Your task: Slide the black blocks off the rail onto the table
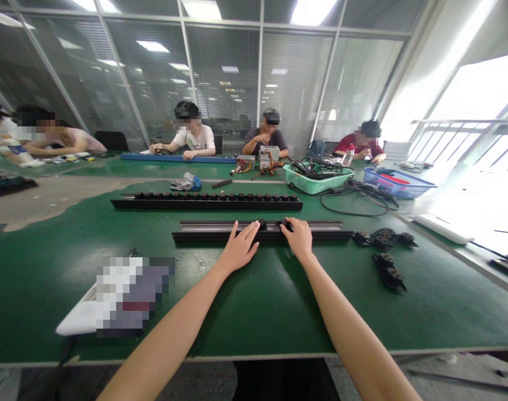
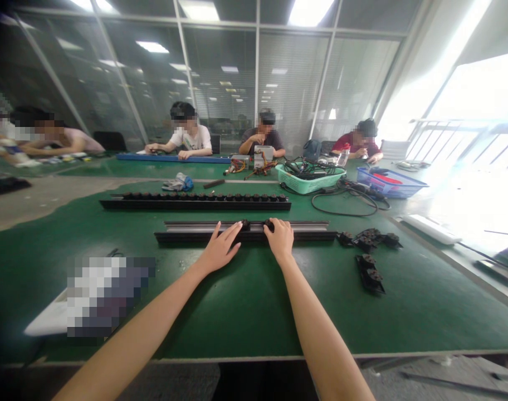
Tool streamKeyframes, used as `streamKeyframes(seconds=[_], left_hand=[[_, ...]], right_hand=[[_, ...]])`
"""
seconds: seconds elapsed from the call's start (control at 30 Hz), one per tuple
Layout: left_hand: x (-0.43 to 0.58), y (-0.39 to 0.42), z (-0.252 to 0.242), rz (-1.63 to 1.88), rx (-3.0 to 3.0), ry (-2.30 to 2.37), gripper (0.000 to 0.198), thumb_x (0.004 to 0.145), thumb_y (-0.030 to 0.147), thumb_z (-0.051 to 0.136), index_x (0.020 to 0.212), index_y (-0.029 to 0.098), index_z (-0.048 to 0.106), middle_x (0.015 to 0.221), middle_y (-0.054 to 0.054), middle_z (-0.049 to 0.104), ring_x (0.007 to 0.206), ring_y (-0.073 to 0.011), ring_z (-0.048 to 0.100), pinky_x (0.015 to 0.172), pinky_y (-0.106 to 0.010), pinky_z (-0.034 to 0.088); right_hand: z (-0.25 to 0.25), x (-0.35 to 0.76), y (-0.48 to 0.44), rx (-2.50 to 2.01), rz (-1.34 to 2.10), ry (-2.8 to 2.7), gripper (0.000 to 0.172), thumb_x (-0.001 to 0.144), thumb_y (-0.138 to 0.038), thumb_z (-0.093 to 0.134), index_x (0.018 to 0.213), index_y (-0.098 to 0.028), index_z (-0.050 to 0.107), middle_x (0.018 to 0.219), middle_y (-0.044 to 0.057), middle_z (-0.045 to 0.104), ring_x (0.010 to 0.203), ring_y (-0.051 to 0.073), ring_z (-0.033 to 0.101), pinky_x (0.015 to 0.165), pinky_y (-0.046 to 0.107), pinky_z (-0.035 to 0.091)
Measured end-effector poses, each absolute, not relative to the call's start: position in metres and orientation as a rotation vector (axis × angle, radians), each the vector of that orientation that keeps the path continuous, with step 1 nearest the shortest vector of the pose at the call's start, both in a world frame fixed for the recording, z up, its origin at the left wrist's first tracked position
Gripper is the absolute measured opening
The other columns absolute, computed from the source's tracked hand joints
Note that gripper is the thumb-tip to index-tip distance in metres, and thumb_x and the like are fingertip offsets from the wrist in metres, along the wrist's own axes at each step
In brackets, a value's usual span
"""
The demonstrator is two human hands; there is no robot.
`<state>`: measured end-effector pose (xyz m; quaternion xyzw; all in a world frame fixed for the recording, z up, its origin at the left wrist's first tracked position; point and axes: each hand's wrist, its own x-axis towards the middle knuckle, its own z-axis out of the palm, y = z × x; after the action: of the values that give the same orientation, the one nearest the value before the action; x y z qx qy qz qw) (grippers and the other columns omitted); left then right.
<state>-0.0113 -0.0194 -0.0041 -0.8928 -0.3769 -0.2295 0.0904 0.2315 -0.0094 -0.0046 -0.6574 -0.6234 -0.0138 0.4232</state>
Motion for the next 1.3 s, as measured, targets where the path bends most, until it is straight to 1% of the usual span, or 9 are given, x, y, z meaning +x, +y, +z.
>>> streamKeyframes(seconds=[0.23, 0.47, 0.63, 1.07, 1.3], left_hand=[[-0.0112, -0.0196, -0.0036, -0.686, -2.654, -1.117, 0.060, 0.110, 0.032, 0.034, 0.168, 0.018, 0.026, 0.169, -0.011, 0.040, 0.157, -0.0217, 0.038, 0.134, -0.056, 0.002], [-0.0114, -0.0189, -0.0045, -0.674, -2.651, -1.117, 0.060, 0.110, 0.032, 0.033, 0.168, 0.017, 0.026, 0.169, -0.011, 0.039, 0.158, -0.0210, 0.036, 0.134, -0.056, 0.001], [-0.0114, -0.0185, -0.0048, -0.683, -2.646, -1.112, 0.060, 0.110, 0.032, 0.034, 0.168, 0.018, 0.026, 0.169, -0.011, 0.040, 0.158, -0.0212, 0.036, 0.134, -0.056, 0.001], [-0.0113, -0.0196, -0.0032, -0.694, -2.652, -1.107, 0.061, 0.109, 0.031, 0.033, 0.169, 0.019, 0.024, 0.169, -0.012, 0.040, 0.157, -0.0219, 0.038, 0.134, -0.057, 0.002], [-0.0113, -0.0204, -0.0019, -0.689, -2.655, -1.114, 0.062, 0.109, 0.032, 0.033, 0.169, 0.020, 0.023, 0.169, -0.012, 0.040, 0.156, -0.0226, 0.039, 0.134, -0.057, 0.003]], right_hand=[[-0.0058, 0.2329, -0.0092, -1.672, -0.068, -1.528, 0.027, 0.094, -0.031, 0.063, 0.115, -0.018, 0.075, 0.114, 0.013, 0.076, 0.116, 0.031, 0.057, 0.097, 0.042, 0.044], [-0.0063, 0.2345, -0.0078, -1.673, -0.101, -1.530, 0.028, 0.093, -0.031, 0.061, 0.114, -0.018, 0.075, 0.113, 0.015, 0.074, 0.113, 0.031, 0.056, 0.094, 0.041, 0.043], [-0.0055, 0.2377, -0.0068, -1.706, -0.140, -1.538, 0.030, 0.093, -0.034, 0.064, 0.115, -0.018, 0.076, 0.111, 0.016, 0.071, 0.109, 0.032, 0.053, 0.094, 0.042, 0.043], [-0.0060, 0.2394, -0.0064, -1.698, -0.115, -1.542, 0.031, 0.093, -0.033, 0.064, 0.116, -0.016, 0.075, 0.115, 0.016, 0.070, 0.112, 0.032, 0.051, 0.097, 0.041, 0.042], [-0.0070, 0.2401, -0.0063, -1.669, -0.121, -1.510, 0.028, 0.091, -0.032, 0.060, 0.112, -0.019, 0.075, 0.113, 0.014, 0.070, 0.110, 0.032, 0.050, 0.096, 0.043, 0.042]])
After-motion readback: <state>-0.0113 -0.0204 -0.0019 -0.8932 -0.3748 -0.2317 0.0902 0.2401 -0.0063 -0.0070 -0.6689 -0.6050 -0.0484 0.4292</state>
